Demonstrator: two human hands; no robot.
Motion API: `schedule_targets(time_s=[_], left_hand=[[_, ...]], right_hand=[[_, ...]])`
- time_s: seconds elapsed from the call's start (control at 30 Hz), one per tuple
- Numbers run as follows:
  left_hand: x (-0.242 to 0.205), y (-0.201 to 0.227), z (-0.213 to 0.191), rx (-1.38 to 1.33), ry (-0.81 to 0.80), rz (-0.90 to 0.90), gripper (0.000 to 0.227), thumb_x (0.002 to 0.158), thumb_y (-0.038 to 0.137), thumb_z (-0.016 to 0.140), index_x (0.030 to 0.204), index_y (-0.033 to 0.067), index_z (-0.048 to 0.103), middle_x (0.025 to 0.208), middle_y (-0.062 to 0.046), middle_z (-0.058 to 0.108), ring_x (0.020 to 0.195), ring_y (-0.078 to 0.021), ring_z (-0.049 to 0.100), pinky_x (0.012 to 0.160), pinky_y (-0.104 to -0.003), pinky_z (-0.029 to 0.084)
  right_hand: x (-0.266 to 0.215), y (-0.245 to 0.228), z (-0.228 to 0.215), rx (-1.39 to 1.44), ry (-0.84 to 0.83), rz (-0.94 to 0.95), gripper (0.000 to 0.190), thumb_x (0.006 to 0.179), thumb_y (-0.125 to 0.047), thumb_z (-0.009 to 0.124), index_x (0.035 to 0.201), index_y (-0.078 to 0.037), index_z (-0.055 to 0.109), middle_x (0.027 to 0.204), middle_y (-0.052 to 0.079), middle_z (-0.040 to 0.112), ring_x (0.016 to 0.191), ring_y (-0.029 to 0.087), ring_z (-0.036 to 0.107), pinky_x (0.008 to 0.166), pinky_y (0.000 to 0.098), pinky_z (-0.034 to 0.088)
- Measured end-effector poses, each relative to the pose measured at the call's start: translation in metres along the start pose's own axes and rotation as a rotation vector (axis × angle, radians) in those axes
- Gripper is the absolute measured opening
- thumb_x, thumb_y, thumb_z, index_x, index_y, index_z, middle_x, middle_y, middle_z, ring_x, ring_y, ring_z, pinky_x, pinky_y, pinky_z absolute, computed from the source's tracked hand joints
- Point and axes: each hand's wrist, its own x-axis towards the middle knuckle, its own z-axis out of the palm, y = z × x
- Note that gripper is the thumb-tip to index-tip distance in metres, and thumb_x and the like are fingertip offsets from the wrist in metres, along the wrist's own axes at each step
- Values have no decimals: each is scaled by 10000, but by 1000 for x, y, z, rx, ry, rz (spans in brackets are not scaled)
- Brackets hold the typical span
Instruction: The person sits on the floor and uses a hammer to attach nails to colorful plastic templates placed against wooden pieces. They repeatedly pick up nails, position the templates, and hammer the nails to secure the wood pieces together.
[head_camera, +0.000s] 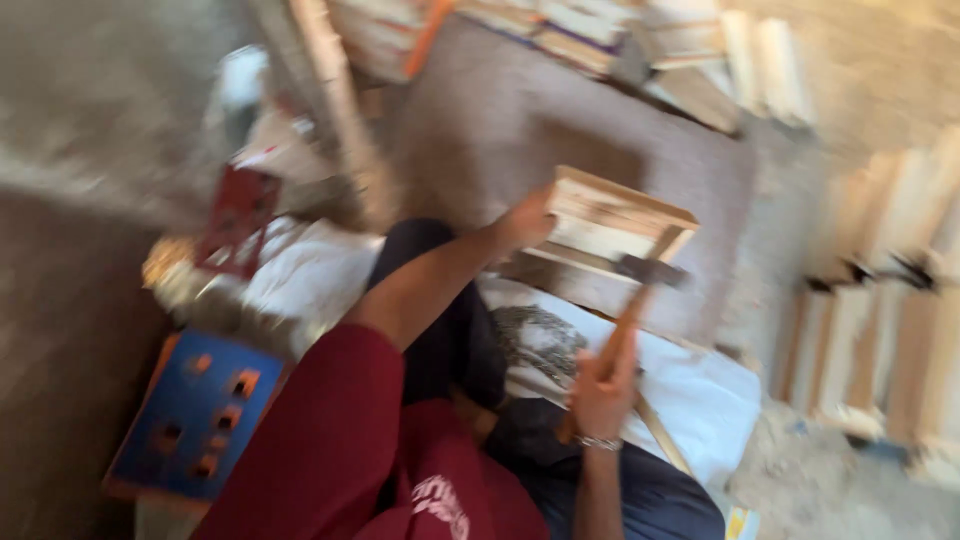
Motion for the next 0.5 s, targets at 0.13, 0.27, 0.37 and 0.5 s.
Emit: schedule_targets(time_s=[0.13,0.27,0.37,0.5], left_hand=[[-2,12,-50,455,203,290,648,866,669,839,1089,105,608,1023,-175,672,996,-382,664,908,-505,531],[-60,77,-101,100,637,295,616,806,498,760,1100,-22,610,1029,-204,636,976,-371,642,870,-463,527],[-170,92,-132,85,461,-34,374,948,420,741,980,55,665,916,-135,690,880,-294,703,791,-404,552],[-350,100,-170,110,714,-255,171,955,226,706,1020,70,677,942,-108,732,843,-248,724,756,-363,573]], right_hand=[[33,66,-23,256,-1,18,923,965,2,623,1711,-212,123,727,46,546,483,142,517,406,320,455],[94,123,-29,630,-183,40,893,1099,-23,606,1722,-294,27,814,60,590,562,164,532,494,325,486],[124,159,-24,792,-267,140,812,1190,-93,629,1705,-270,27,792,69,560,593,171,513,533,332,502],[126,178,0,652,13,261,846,1133,-59,658,1720,-305,102,848,86,604,642,188,584,562,361,566]])
